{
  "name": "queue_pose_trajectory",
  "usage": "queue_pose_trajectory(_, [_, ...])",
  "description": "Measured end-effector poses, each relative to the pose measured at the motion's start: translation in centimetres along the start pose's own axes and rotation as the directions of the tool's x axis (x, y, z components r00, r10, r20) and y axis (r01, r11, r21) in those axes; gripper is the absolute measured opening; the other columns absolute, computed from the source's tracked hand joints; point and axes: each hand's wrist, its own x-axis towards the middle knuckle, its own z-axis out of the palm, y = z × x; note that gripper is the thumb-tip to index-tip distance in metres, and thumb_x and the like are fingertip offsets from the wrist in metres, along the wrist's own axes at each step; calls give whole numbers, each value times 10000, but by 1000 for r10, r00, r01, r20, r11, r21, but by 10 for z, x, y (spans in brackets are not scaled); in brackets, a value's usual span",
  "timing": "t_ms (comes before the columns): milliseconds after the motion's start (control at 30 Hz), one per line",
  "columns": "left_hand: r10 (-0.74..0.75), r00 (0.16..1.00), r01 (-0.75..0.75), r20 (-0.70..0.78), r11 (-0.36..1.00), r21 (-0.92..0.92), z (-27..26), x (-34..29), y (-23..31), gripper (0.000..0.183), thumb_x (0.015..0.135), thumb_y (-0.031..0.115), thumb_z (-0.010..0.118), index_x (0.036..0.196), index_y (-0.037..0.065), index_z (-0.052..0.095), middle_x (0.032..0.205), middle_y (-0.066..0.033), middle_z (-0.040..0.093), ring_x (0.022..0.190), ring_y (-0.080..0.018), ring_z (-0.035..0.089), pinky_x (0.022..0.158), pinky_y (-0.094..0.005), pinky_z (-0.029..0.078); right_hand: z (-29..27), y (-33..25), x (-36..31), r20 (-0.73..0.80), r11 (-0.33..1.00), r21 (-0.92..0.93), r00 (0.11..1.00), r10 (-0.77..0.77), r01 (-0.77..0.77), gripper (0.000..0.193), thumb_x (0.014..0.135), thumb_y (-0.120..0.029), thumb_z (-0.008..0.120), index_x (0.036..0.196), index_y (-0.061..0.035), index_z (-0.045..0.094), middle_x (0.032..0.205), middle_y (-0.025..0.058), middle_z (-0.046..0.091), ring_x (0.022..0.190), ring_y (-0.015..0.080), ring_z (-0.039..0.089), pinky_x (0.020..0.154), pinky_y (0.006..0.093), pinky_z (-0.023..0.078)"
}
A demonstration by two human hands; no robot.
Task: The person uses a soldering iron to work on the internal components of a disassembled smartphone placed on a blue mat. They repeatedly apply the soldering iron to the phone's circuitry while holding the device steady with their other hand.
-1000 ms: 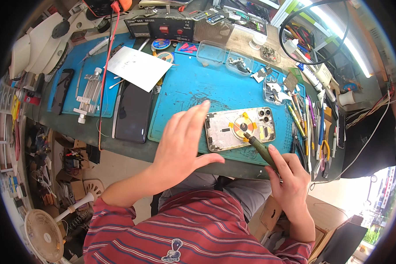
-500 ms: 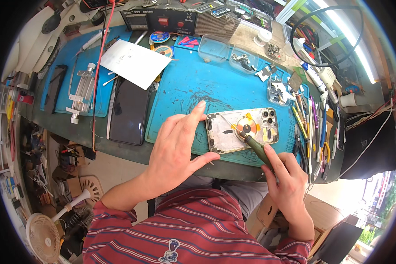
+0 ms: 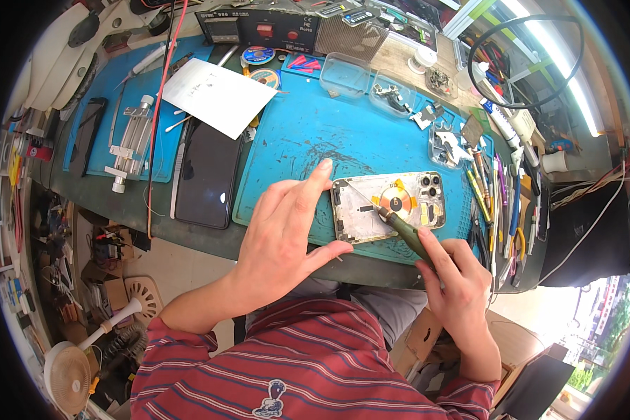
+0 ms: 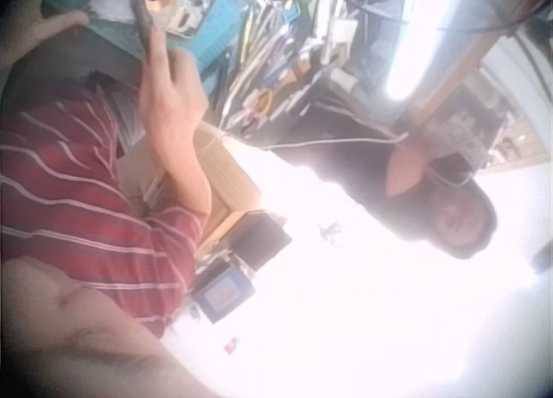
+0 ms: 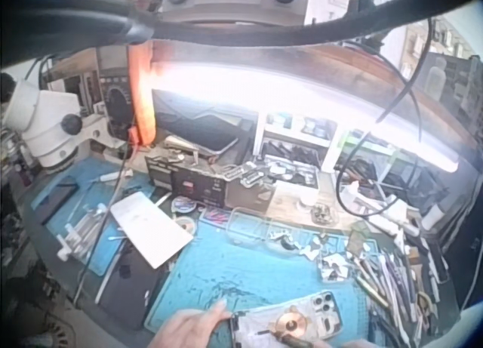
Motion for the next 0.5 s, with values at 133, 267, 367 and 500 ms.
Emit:
queue_pose_trajectory(133, [4,1000,-4,0,1000,-2,0,0,0,1194,737,265,993,1685,0,317,1401,-140,689,1245,-329,584,1094,-454,458,4,0,3,-4,1000,12,1000,-26,27,635,850,-60,855,1457,-188,720,956,49,637,732,218,632,598,362,506])
queue_pose_trajectory(267, [25,1000,-25,-20,1000,2,0,1,0,1189,736,260,989,1682,-6,321,1377,-145,685,1217,-330,590,1073,-448,469,3,-1,4,10,999,19,999,-48,47,637,844,-66,859,1454,-190,722,958,46,638,740,215,639,598,361,509])
queue_pose_trajectory(367, [48,998,-48,-45,999,5,1,2,1,1171,729,237,983,1674,-14,338,1329,-151,678,1170,-335,596,1036,-439,486,2,1,3,7,998,18,998,-67,66,640,841,-68,861,1453,-191,721,960,45,640,742,213,642,598,360,511])
queue_pose_trajectory(500, [41,998,-41,-46,999,6,1,3,2,1175,726,235,986,1674,-15,337,1312,-147,677,1165,-336,596,1035,-438,487,5,3,3,-17,999,3,999,-49,49,646,834,-69,866,1452,-192,723,959,42,641,739,208,642,597,356,510])
